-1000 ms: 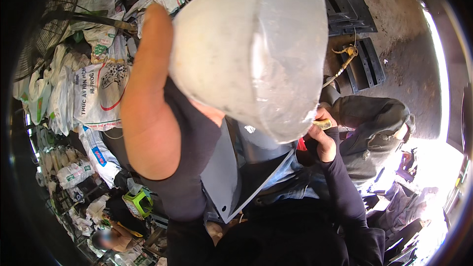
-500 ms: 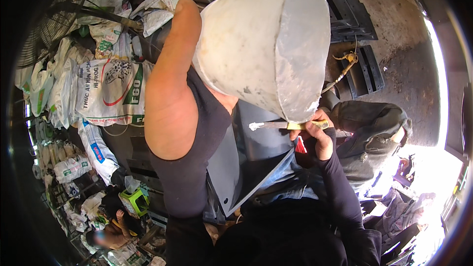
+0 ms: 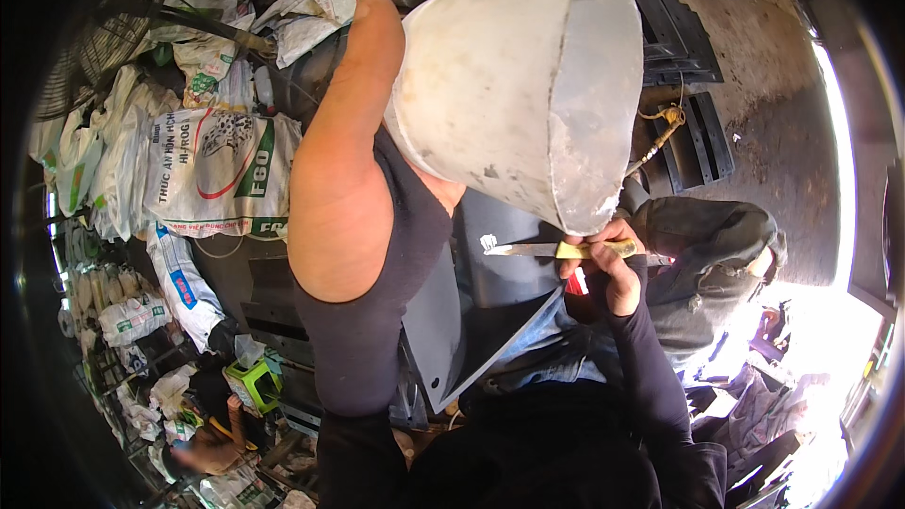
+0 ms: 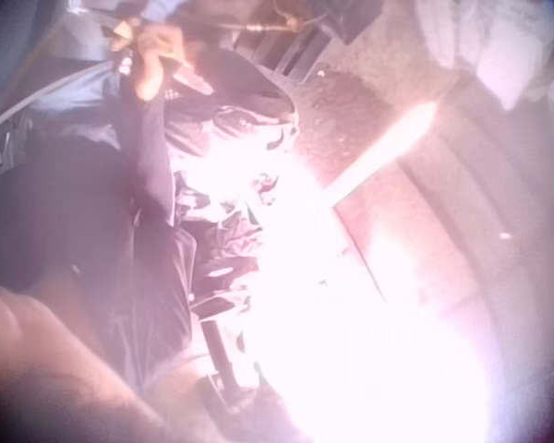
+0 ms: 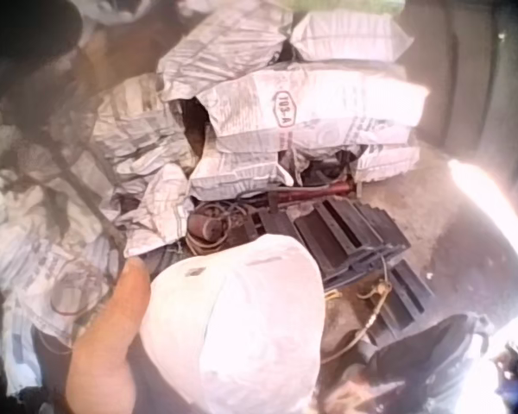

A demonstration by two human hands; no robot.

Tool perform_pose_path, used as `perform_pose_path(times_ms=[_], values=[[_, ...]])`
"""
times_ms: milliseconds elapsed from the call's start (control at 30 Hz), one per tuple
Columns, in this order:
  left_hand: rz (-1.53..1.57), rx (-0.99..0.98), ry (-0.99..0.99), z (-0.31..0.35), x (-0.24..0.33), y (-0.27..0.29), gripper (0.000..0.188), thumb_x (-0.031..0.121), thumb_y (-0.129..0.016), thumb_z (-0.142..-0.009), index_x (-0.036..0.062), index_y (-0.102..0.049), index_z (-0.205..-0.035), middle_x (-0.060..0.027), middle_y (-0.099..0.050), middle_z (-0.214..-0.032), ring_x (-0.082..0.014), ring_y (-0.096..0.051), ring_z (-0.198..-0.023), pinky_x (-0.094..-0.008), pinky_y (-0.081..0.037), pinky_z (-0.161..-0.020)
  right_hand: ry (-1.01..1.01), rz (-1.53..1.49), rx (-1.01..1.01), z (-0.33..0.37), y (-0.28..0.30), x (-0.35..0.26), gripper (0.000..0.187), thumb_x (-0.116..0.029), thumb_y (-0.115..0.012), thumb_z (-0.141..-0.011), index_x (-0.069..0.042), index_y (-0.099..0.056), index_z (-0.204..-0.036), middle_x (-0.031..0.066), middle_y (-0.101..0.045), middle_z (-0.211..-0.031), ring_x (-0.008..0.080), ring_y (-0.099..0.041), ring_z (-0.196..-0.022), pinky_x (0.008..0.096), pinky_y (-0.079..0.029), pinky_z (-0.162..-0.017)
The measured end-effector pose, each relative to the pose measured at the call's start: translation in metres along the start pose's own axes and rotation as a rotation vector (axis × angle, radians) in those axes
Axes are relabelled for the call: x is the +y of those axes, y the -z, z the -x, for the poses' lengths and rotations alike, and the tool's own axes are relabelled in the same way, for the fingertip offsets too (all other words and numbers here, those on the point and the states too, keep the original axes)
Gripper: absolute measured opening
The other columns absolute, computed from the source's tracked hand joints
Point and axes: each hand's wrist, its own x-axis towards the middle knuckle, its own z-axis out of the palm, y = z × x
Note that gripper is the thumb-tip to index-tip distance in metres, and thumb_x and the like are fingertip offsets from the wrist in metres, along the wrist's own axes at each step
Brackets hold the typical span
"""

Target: The person holds a gray metal panel and uses a putty knife to apply a white paste from a plastic container onto the panel surface. They repeatedly scoop paste and spread it in small patches across the panel.

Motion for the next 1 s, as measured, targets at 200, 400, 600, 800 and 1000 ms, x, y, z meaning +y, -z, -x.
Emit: perform_pose_path(times_ms=[200,400,600,800,1000], values=[[0.006,-0.067,0.017,-0.001,0.000,0.002,0.059,0.040,-0.038,-0.106,-0.0072,-0.040,-0.142,-0.0229,-0.055,-0.135,-0.0326,-0.059,-0.120,-0.0477,-0.047,-0.102,-0.016,0.077,0.021,-0.003,-0.006,-0.002,0.015,-0.008,-0.053,-0.096,0.005,-0.052,-0.102,0.0266,-0.066,-0.106,0.0282,-0.067,-0.081,0.0428,-0.055,-0.078],[-0.025,-0.040,-0.003,-0.001,-0.001,0.001,0.059,0.039,-0.037,-0.106,-0.0078,-0.040,-0.143,-0.0237,-0.055,-0.135,-0.0330,-0.059,-0.120,-0.0476,-0.048,-0.101,0.018,0.051,-0.051,-0.001,-0.006,-0.007,0.015,-0.008,-0.054,-0.094,0.005,-0.053,-0.102,0.0273,-0.066,-0.106,0.0295,-0.067,-0.080,0.0430,-0.055,-0.078],[-0.005,-0.075,0.010,-0.002,0.001,0.002,0.059,0.039,-0.037,-0.106,-0.0081,-0.040,-0.142,-0.0243,-0.055,-0.135,-0.0333,-0.059,-0.120,-0.0479,-0.047,-0.102,-0.050,0.016,0.032,-0.007,-0.001,-0.003,0.013,-0.007,-0.054,-0.093,0.004,-0.053,-0.100,0.0278,-0.065,-0.106,0.0316,-0.067,-0.079,0.0442,-0.055,-0.077],[-0.034,-0.021,0.007,-0.001,0.001,0.003,0.060,0.040,-0.037,-0.106,-0.0077,-0.040,-0.143,-0.0241,-0.054,-0.136,-0.0334,-0.059,-0.120,-0.0483,-0.047,-0.102,-0.020,-0.015,-0.029,-0.005,0.006,-0.002,0.013,-0.006,-0.054,-0.093,0.004,-0.052,-0.101,0.0269,-0.065,-0.107,0.0316,-0.067,-0.079,0.0440,-0.055,-0.077],[-0.015,-0.057,0.028,-0.002,0.001,0.003,0.062,0.042,-0.039,-0.105,-0.0067,-0.038,-0.144,-0.0228,-0.052,-0.140,-0.0332,-0.055,-0.125,-0.0491,-0.045,-0.105,-0.061,-0.081,0.051,-0.007,0.012,0.001,0.011,-0.004,-0.052,-0.093,0.004,-0.052,-0.100,0.0265,-0.065,-0.107,0.0315,-0.067,-0.078,0.0435,-0.056,-0.075]])
